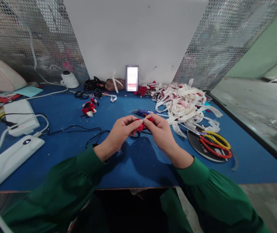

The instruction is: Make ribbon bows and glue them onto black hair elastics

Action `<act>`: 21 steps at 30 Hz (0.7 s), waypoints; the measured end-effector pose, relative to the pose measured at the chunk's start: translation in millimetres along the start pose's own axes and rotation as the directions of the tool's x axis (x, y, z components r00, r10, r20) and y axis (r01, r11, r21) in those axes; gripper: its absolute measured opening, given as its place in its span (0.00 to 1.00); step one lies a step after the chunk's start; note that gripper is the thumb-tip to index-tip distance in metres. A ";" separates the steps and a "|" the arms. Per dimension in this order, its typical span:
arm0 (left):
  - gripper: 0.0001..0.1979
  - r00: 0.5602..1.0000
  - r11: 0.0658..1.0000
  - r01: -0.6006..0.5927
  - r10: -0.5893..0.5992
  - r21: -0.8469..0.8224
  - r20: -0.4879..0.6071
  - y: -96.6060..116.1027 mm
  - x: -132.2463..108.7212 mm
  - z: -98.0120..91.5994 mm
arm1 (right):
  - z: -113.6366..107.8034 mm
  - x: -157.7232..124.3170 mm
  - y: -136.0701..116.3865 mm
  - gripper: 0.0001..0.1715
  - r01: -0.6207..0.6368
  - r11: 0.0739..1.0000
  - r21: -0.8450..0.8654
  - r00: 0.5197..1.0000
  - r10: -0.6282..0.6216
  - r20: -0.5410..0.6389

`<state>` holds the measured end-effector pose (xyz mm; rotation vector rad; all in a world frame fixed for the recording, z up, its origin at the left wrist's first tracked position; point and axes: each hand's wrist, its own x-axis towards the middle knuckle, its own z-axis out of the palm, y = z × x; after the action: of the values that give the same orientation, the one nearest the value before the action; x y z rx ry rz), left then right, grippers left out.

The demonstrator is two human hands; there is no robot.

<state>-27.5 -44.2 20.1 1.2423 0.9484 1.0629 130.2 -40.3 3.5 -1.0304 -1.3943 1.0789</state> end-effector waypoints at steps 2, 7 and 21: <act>0.14 1.000 1.000 -0.016 0.016 0.018 -0.024 0.7 0.2 0.6 | 0.2 -0.8 -1.2 0.15 0.008 1.000 -0.003 1.000 -0.008 -0.006; 0.13 0.998 0.998 -0.045 0.047 0.033 -0.042 1.8 0.9 0.1 | 0.5 -0.6 -2.1 0.19 0.002 1.000 -0.011 1.000 -0.002 -0.003; 0.11 0.930 0.858 -0.178 0.307 0.482 -0.201 11.1 21.0 -41.7 | -1.1 1.9 1.2 0.18 0.046 0.998 -0.035 0.984 -0.052 -0.170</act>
<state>-63.4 -13.1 27.1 1.6688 1.3330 1.2788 131.1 -38.1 2.8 -1.0798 -1.2942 0.9131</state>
